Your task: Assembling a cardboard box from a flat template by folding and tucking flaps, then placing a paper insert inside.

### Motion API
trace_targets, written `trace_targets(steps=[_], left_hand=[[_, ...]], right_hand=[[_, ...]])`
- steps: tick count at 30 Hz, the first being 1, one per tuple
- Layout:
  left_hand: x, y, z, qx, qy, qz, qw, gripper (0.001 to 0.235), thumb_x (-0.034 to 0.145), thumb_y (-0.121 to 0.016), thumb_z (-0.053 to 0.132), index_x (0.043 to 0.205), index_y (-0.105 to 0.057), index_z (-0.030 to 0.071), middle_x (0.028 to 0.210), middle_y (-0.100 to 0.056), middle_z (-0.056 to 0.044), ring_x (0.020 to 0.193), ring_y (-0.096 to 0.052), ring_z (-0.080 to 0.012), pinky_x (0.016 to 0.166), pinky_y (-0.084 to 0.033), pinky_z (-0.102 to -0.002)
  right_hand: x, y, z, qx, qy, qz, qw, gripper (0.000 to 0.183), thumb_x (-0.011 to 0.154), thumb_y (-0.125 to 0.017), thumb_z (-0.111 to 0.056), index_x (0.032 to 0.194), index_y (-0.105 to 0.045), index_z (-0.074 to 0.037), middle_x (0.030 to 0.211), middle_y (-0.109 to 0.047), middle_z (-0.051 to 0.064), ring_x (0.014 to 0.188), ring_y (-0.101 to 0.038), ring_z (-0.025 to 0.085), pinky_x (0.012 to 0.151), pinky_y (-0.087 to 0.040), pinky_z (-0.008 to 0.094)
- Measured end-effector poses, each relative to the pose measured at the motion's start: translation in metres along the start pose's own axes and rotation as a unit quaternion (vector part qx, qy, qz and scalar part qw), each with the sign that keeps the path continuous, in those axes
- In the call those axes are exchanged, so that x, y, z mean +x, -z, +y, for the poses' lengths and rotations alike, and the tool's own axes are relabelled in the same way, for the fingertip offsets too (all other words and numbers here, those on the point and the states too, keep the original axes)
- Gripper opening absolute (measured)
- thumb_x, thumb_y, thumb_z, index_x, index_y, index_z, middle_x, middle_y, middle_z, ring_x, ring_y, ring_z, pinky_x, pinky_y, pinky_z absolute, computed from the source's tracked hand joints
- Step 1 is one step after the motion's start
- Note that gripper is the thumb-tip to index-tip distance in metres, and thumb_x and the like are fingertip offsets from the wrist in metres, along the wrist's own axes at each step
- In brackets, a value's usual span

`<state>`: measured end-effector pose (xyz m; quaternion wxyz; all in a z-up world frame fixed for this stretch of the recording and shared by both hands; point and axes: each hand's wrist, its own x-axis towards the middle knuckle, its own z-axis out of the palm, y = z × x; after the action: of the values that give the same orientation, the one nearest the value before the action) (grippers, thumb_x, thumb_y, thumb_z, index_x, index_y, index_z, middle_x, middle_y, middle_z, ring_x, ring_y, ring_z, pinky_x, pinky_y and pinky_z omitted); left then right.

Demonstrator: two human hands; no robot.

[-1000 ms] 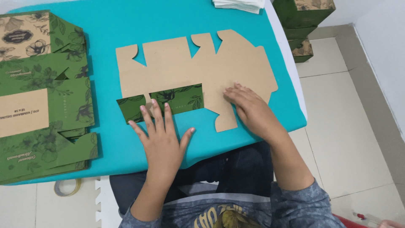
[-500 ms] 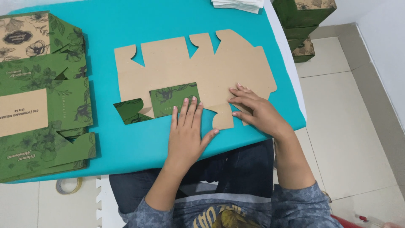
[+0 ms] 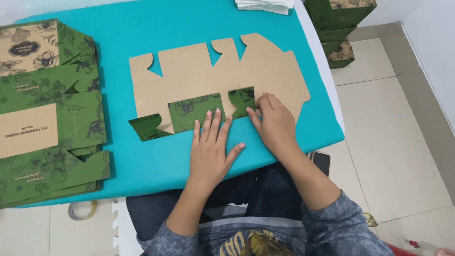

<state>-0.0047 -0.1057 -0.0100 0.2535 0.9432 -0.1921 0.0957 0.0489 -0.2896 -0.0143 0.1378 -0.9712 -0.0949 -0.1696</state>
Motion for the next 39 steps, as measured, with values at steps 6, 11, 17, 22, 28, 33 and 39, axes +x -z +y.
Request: trace_targets(steps=[6,11,17,22,28,33,39], left_hand=[[0.000,-0.005,-0.001,0.034,0.003,0.012,0.999,0.069,0.093,-0.039,0.061,0.140,-0.044,0.011,0.148,-0.036,-0.017,0.141,-0.024,-0.0335,0.114,-0.011,-0.054],[-0.001,-0.013,-0.006,0.047,0.000,0.018,0.999,0.066,0.093,-0.041,0.059,0.140,-0.044,0.013,0.148,-0.036,-0.015,0.141,-0.026,-0.0326,0.114,-0.014,-0.054],[-0.001,-0.013,-0.008,0.042,-0.002,0.017,0.999,0.065,0.092,-0.042,0.059,0.140,-0.045,0.014,0.147,-0.038,-0.014,0.141,-0.027,-0.0317,0.114,-0.015,-0.054],[0.000,-0.007,-0.005,0.031,0.000,0.017,0.999,0.067,0.092,-0.042,0.061,0.139,-0.046,0.013,0.147,-0.038,-0.015,0.140,-0.028,-0.0331,0.113,-0.015,-0.055],[-0.002,-0.009,-0.004,0.027,-0.003,0.024,0.999,0.068,0.092,-0.041,0.062,0.138,-0.047,0.012,0.147,-0.038,-0.016,0.140,-0.027,-0.0331,0.114,-0.014,-0.054],[-0.002,-0.010,-0.004,0.061,-0.008,0.032,0.998,0.066,0.090,-0.044,0.061,0.137,-0.048,0.014,0.146,-0.040,-0.014,0.139,-0.030,-0.0320,0.113,-0.017,-0.054],[-0.002,-0.005,0.000,0.040,0.015,0.006,0.999,0.069,0.091,-0.039,0.064,0.137,-0.046,0.013,0.148,-0.037,-0.014,0.141,-0.026,-0.0317,0.115,-0.011,-0.055]], right_hand=[[0.002,0.003,-0.011,-0.007,0.030,0.016,0.999,0.033,0.091,-0.065,-0.023,0.116,-0.059,-0.002,0.115,-0.056,0.015,0.107,-0.061,0.035,0.087,-0.050,0.044],[-0.014,-0.006,-0.029,-0.060,0.109,-0.008,0.992,0.030,0.092,-0.053,-0.007,0.120,-0.061,0.000,0.123,-0.059,0.018,0.127,-0.049,0.031,0.110,-0.028,0.046],[-0.034,-0.005,-0.027,-0.039,0.142,-0.089,0.985,0.051,0.087,-0.047,-0.007,0.138,-0.047,-0.008,0.142,-0.048,0.011,0.133,-0.043,0.025,0.112,-0.025,0.045],[-0.034,0.005,-0.010,-0.061,0.104,-0.074,0.990,0.048,0.090,-0.043,-0.008,0.137,-0.051,-0.015,0.137,-0.055,0.005,0.128,-0.048,0.020,0.112,-0.023,0.047],[-0.036,0.005,-0.020,-0.100,0.088,-0.017,0.991,0.045,0.089,-0.046,-0.005,0.132,-0.056,-0.010,0.132,-0.059,0.009,0.128,-0.049,0.021,0.116,-0.010,0.053],[-0.036,-0.009,-0.028,-0.056,0.136,-0.042,0.988,0.052,0.082,-0.050,-0.007,0.134,-0.052,-0.005,0.137,-0.053,0.015,0.130,-0.046,0.025,0.114,-0.023,0.049],[-0.013,0.033,0.049,0.045,0.040,-0.125,0.990,0.045,0.090,-0.045,-0.002,0.131,-0.058,-0.018,0.133,-0.057,0.004,0.132,-0.043,0.028,0.113,-0.018,0.054]])
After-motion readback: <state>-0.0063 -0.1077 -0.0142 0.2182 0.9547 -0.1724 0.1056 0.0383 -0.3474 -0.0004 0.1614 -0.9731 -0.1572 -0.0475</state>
